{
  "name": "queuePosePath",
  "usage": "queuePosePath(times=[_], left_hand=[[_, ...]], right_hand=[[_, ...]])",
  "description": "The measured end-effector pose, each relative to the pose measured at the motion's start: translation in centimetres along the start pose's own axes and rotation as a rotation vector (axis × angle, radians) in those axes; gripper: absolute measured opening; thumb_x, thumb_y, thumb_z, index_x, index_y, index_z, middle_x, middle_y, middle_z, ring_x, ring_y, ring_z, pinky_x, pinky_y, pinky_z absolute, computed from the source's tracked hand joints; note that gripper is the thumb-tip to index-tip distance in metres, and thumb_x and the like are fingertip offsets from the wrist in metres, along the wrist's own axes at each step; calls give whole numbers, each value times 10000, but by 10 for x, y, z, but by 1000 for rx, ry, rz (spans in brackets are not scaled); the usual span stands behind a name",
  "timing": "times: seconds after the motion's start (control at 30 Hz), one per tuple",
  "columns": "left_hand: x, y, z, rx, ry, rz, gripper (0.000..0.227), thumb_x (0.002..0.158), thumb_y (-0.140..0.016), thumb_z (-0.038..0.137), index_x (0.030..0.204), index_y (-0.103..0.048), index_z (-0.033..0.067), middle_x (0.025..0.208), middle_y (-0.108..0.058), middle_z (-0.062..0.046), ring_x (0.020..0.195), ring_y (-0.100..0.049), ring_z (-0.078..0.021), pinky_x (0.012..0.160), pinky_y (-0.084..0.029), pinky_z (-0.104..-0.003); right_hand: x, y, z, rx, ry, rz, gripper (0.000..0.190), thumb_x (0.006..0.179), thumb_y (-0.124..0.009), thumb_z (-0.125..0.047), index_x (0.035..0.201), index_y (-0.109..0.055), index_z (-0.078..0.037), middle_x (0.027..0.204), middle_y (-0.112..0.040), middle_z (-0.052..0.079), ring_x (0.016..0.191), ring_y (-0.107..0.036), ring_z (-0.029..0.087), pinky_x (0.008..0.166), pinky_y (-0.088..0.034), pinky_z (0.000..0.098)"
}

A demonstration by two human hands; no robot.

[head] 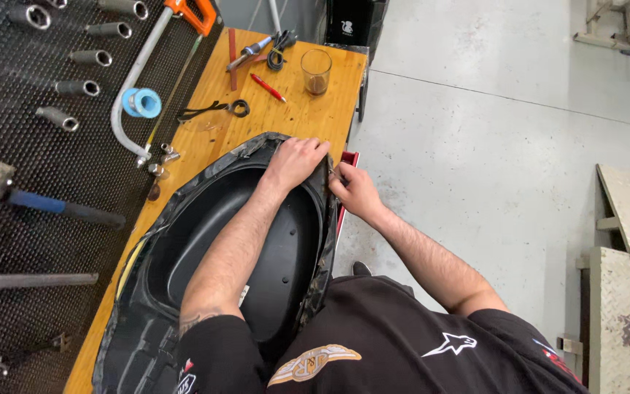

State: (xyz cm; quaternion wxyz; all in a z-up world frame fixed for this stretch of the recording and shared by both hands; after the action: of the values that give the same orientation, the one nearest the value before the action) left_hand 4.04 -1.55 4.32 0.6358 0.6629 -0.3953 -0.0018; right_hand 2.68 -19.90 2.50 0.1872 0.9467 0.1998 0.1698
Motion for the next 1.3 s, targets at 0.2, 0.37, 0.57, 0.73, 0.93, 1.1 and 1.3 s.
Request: queuePosePath(times=[0.2, 0.37, 0.57, 0.73, 0.93, 1.1, 1.3], left_hand=[[18, 30, -19, -357, 279, -182, 189, 898, -693, 276, 1042, -672, 155, 896, -681, -89, 915, -723, -347, 854, -562, -500], [29, 29, -31, -545, 554, -334, 153, 794, -725, 221, 925, -737, 143, 873, -709, -78, 938, -736, -325, 916, -542, -467], [39, 36, -41, -530, 538, -375, 107, 919, -707, 239, 977, -790, 205, 955, -783, -81, 1002, -733, -361, 912, -568, -511], [29, 40, -53, -622, 502, -244, 278, 870, -799, 268, 1085, -709, 117, 927, -770, -124, 1001, -716, -411, 895, -549, -560], [-8, 61, -80, -295, 541, -326, 216, 932, -731, 342, 1041, -724, 156, 973, -745, -79, 1011, -718, -322, 932, -527, -487], [-48, 93, -85, -240, 551, -363, 300, 900, -760, 286, 1117, -688, 91, 998, -711, -136, 1007, -711, -358, 926, -528, -498], [-80, 58, -85, -43, 459, -202, 144, 950, -658, 188, 1055, -636, 92, 896, -651, -112, 878, -723, -332, 787, -581, -442]], right_hand=[[13, 9, -5, 34, -42, -45, 150, 926, -665, -201, 836, -638, -84, 614, -541, 100, 630, -555, 215, 624, -450, 363], [38, 28, -46, -68, -217, -91, 399, 899, -808, -460, 956, -655, -97, 754, -635, 112, 761, -636, 281, 722, -470, 390], [49, 24, -42, -283, -344, -247, 471, 817, -811, -520, 1033, -653, -133, 936, -694, 115, 992, -696, 347, 877, -520, 489], [56, 25, -26, -302, -290, -171, 225, 861, -694, -380, 977, -707, -188, 888, -713, 91, 972, -705, 362, 850, -535, 479], [64, 26, -24, -346, -289, -226, 285, 838, -666, -388, 1067, -709, -224, 1002, -737, 63, 1036, -701, 349, 899, -535, 490], [79, 20, -74, -388, -153, -222, 377, 860, -732, -416, 1115, -713, -139, 1055, -736, 135, 1022, -700, 395, 883, -535, 521], [114, -1, -70, -424, 115, -272, 338, 867, -779, -330, 1101, -747, -89, 1031, -736, 154, 971, -700, 440, 861, -550, 556]])
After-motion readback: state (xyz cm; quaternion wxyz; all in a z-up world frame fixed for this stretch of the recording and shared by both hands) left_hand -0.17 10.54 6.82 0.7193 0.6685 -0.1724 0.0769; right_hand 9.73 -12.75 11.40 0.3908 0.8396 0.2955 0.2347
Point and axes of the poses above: each hand's wrist, its own x-axis towards the middle knuckle, its own y-axis out of the back of the hand, z = x × y, the point moved 3 cm from there along x, towards the middle knuckle
